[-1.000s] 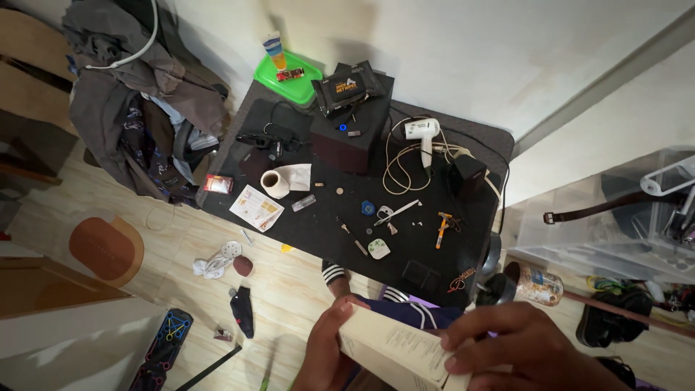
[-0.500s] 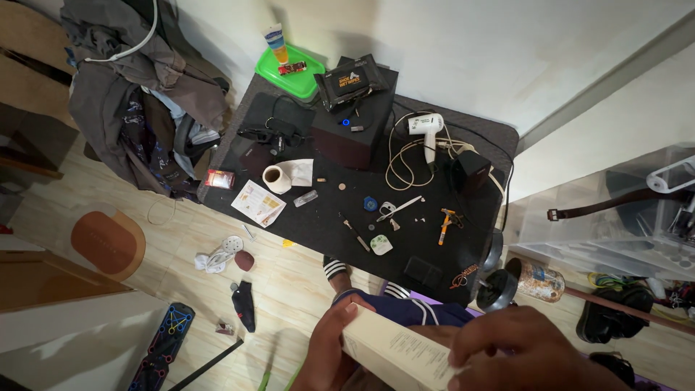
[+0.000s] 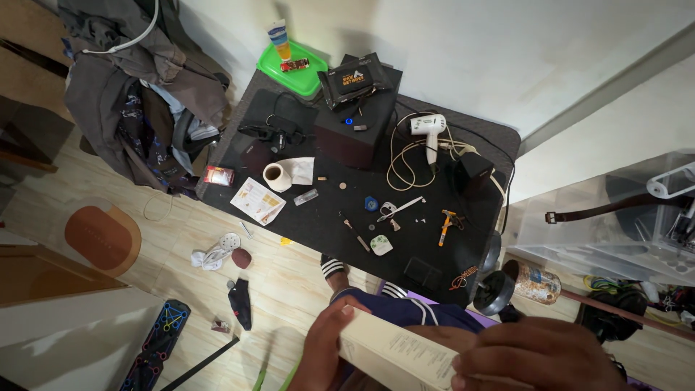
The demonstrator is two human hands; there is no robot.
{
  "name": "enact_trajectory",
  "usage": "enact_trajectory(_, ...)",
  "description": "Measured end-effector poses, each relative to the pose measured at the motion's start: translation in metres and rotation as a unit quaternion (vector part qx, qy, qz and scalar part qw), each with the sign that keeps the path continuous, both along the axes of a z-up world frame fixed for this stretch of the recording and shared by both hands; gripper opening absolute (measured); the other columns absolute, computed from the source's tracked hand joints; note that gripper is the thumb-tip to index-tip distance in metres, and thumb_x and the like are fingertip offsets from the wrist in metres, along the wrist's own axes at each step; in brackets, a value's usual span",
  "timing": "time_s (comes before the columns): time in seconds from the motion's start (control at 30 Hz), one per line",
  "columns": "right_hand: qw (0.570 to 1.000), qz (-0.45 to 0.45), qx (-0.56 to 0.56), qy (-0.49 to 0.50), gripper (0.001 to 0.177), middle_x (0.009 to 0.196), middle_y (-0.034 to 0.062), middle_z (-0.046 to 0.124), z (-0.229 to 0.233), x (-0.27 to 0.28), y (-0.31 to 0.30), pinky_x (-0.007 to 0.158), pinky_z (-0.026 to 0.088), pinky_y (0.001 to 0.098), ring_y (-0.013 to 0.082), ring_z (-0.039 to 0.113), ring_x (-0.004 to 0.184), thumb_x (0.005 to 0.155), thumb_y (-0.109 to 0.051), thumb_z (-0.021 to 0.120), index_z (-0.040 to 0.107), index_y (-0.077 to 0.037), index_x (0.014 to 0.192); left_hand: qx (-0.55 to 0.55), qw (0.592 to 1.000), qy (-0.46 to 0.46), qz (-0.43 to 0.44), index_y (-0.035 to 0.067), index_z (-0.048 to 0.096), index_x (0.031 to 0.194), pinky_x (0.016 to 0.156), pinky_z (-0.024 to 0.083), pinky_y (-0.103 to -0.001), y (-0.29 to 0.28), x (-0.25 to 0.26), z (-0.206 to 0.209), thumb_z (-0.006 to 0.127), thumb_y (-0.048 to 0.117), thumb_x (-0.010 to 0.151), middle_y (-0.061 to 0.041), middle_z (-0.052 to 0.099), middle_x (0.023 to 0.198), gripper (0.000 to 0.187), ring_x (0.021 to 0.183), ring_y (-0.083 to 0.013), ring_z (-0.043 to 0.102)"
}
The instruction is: The person is organizing various small objects on a desk, including electronics, tools, and packaging.
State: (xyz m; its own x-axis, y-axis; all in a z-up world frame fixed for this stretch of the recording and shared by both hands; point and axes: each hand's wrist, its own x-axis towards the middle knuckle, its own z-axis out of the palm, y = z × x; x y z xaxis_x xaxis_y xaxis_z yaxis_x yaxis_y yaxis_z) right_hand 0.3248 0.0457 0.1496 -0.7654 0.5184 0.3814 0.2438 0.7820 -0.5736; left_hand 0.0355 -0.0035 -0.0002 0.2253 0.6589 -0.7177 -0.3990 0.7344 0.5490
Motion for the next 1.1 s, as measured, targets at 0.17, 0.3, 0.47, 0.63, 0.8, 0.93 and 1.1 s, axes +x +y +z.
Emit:
enact_trajectory(0.17,0.996,-0.007,0.073,-0.041,0.017,0.103,-0.0020,0.075,-0.012,0.011,-0.008,0.064,0.060,0.0273,0.0153,0.075,0.087,0.090,-0.024,0.072,0.075,-0.015,0.105,0.057,0.998,0.037,-0.014,0.003,0.067,0.095,0.076,0.047,-0.028,-0.002,-0.005,-0.007,0.050,0.037,0.093,-0.008,0.063,0.080,0.038,0.080,-0.0135,0.060)
enact_trajectory(0.3,0.997,-0.057,-0.049,-0.003,0.014,0.095,-0.0082,0.075,-0.021,0.017,-0.013,0.066,0.063,0.0238,0.0074,0.080,0.085,0.090,-0.030,0.077,0.076,-0.019,0.098,0.025,0.998,0.050,-0.018,0.004,0.066,0.094,0.066,0.045,-0.026,-0.004,-0.007,-0.009,0.052,0.038,0.093,-0.007,0.061,0.075,0.037,0.071,-0.0128,0.057)
enact_trajectory(0.47,0.992,-0.020,-0.054,-0.116,0.019,0.097,-0.0060,0.075,-0.043,0.035,-0.009,0.075,0.059,0.0274,0.0133,0.078,0.094,0.088,-0.033,0.075,0.079,-0.024,0.104,0.067,0.994,0.081,-0.021,0.005,0.066,0.092,0.061,0.046,-0.024,0.000,-0.004,0.005,0.050,0.039,0.094,-0.004,0.061,0.074,0.037,0.069,-0.0100,0.058)
enact_trajectory(0.63,0.898,-0.064,-0.433,-0.049,0.039,0.123,0.0056,0.061,-0.051,0.010,0.005,0.105,0.053,0.0383,0.0231,0.058,0.121,0.070,-0.018,0.085,0.074,-0.015,0.108,0.062,0.997,0.043,-0.015,0.006,0.065,0.092,0.069,0.045,-0.025,-0.001,0.000,-0.006,0.052,0.033,0.096,-0.005,0.062,0.076,0.030,0.074,-0.0102,0.057)
enact_trajectory(0.8,0.844,0.018,-0.525,0.111,0.045,0.142,0.0185,0.059,-0.066,-0.011,-0.001,0.112,0.044,0.0439,0.0315,0.056,0.135,0.090,-0.022,0.080,0.061,-0.005,0.127,0.079,0.996,0.037,0.019,0.005,0.066,0.093,0.073,0.046,-0.027,-0.017,0.005,-0.041,0.051,0.031,0.098,-0.005,0.064,0.079,0.031,0.078,-0.0111,0.058)
enact_trajectory(0.93,0.878,-0.058,-0.471,0.064,0.074,0.151,0.0158,0.050,-0.079,-0.016,-0.002,0.105,0.048,0.0404,0.0282,0.055,0.131,0.102,-0.060,0.042,0.054,-0.008,0.152,0.009,0.992,0.072,0.106,0.008,0.068,0.097,0.076,0.048,-0.029,-0.022,0.010,0.016,0.051,0.034,0.099,-0.002,0.066,0.084,0.031,0.080,-0.0119,0.059)
enact_trajectory(1.1,0.943,-0.109,-0.314,-0.001,0.073,0.157,0.0186,0.048,-0.071,-0.040,0.021,0.107,0.041,0.0443,0.0294,0.054,0.137,0.102,-0.062,0.034,0.052,-0.006,0.145,0.200,0.953,0.214,0.073,0.007,0.062,0.111,0.083,0.048,-0.034,-0.038,0.002,0.001,0.049,0.041,0.103,-0.009,0.062,0.099,0.037,0.093,-0.0212,0.060)
